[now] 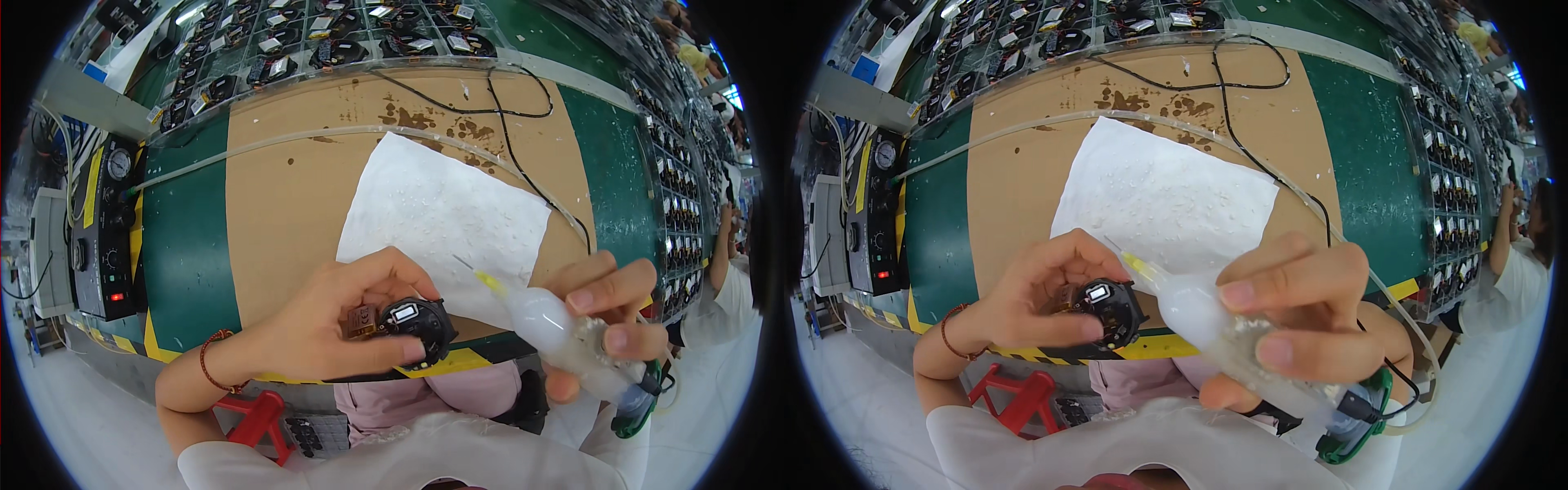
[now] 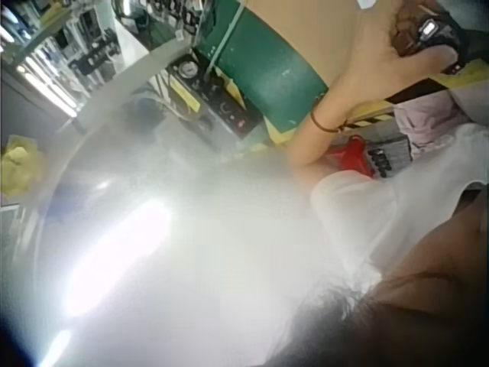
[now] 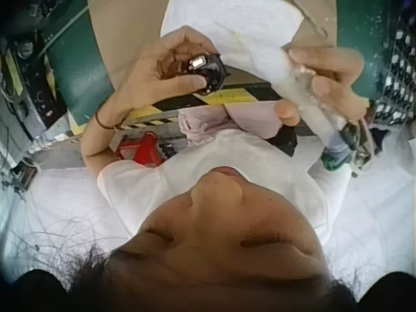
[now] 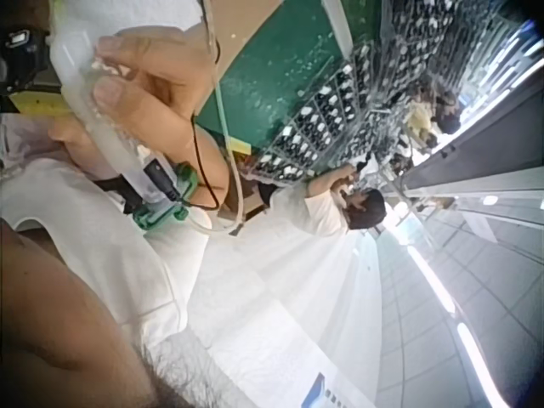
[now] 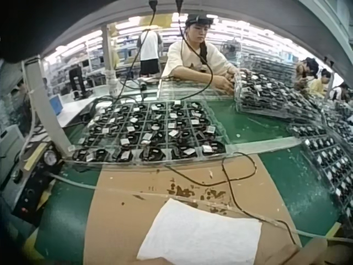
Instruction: Applying adhesive to small electronic components using a pneumatic syringe dispenser.
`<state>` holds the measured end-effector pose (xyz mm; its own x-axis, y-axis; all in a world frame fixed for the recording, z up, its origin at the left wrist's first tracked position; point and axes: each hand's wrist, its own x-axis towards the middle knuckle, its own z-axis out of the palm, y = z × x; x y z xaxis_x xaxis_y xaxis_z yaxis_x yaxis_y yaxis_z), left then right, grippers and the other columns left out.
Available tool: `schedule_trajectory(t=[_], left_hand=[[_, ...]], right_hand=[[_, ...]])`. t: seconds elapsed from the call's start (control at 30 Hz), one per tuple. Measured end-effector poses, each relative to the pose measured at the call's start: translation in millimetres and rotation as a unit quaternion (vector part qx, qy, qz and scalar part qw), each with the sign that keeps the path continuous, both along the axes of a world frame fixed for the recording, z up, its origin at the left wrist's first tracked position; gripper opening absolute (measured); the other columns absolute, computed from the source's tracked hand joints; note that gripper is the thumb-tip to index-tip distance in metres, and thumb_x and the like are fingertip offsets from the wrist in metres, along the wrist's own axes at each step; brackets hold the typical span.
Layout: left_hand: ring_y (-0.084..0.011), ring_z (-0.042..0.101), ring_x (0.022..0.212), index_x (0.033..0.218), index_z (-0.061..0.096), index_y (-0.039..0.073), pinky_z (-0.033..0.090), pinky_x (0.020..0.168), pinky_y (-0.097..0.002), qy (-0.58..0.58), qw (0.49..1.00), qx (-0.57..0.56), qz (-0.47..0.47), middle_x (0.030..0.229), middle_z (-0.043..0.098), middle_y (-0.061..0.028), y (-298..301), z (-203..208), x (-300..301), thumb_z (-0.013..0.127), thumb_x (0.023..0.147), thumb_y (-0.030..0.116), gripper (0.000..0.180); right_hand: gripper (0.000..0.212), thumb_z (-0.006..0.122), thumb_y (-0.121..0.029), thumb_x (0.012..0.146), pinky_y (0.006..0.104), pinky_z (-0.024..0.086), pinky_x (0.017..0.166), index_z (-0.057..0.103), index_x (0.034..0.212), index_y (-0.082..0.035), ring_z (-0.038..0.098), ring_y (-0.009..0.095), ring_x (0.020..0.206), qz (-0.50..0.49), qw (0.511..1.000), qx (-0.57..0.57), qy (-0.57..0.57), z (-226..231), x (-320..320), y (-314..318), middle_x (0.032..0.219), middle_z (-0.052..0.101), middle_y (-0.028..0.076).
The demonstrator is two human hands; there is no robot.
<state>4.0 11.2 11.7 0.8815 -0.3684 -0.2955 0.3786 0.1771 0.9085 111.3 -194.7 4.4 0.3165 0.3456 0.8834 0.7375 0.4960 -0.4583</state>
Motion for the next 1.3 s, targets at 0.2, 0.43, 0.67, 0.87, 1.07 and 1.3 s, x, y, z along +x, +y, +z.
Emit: schedule_trajectory(t=[0.2, 0.43, 0.67, 0.87, 1.07, 1.3], left_hand=[[-0.0086, 0.055, 0.084, 0.108, 0.046, 0.002, 0.043, 0.066, -0.0206, -0.117, 0.991, 0.060, 0.021, 0.095, 0.058, -0.0051, -6, -4, 0, 0.075, 0.067, 0.004, 0.051], [-0.0125, 0.055, 0.092, 0.108, 0.045, 0.000, 0.043, 0.080, -0.0246, -0.100, 0.993, 0.004, 0.056, 0.098, 0.056, -0.0084, -8, -3, 2, 0.065, 0.073, -0.006, 0.041], [-0.0062, 0.055, 0.077, 0.102, 0.048, -0.001, 0.042, 0.064, -0.0187, -0.088, 0.994, 0.006, 0.057, 0.083, 0.059, -0.0044, -6, -9, -2, 0.066, 0.073, -0.005, 0.035], [-0.0029, 0.047, 0.053, 0.092, 0.054, 0.001, 0.032, 0.047, -0.0173, -0.116, 0.983, 0.134, 0.038, 0.065, 0.059, -0.0022, -5, -9, -2, 0.067, 0.072, 0.002, 0.024], [-0.0067, 0.053, 0.053, 0.088, 0.055, -0.001, 0.038, 0.047, -0.0198, -0.131, 0.974, 0.167, 0.073, 0.072, 0.063, -0.0081, -8, -6, -1, 0.064, 0.070, -0.001, 0.020], [-0.0110, 0.060, 0.059, 0.085, 0.054, -0.003, 0.045, 0.051, -0.0226, -0.136, 0.963, 0.219, 0.076, 0.072, 0.063, -0.0109, -9, -3, 1, 0.063, 0.069, -0.001, 0.019]], right_hand=[[0.047, 0.075, -0.021, 0.071, 0.0277, 0.044, 0.055, 0.043, 0.102, -0.006, 0.049, 0.021, 0.059, 0.019, 0.992, -0.119, 0.036, 10, 3, -13, 0.090, 0.048, 0.020], [0.045, 0.074, -0.025, 0.070, 0.0270, 0.044, 0.058, 0.044, 0.096, -0.003, 0.051, 0.021, 0.069, 0.012, 0.997, -0.058, 0.057, -2, 6, -5, 0.081, 0.050, 0.019], [0.049, 0.077, -0.025, 0.066, 0.0280, 0.048, 0.055, 0.047, 0.099, -0.003, 0.056, 0.023, 0.068, -0.058, 0.987, -0.113, 0.102, 1, 14, -8, 0.085, 0.051, 0.011], [0.049, 0.077, -0.026, 0.066, 0.0263, 0.047, 0.050, 0.046, 0.095, -0.001, 0.054, 0.019, 0.060, -0.039, 0.993, -0.088, 0.073, -1, 10, -1, 0.079, 0.050, 0.014], [0.048, 0.077, -0.026, 0.066, 0.0250, 0.047, 0.050, 0.046, 0.094, -0.002, 0.054, 0.018, 0.061, -0.038, 0.997, -0.030, 0.059, -4, -4, -2, 0.078, 0.051, 0.014], [0.044, 0.074, -0.026, 0.070, 0.0268, 0.047, 0.050, 0.043, 0.094, -0.008, 0.050, 0.018, 0.054, 0.065, 0.977, -0.188, 0.078, 12, -2, -19, 0.081, 0.049, 0.013]])
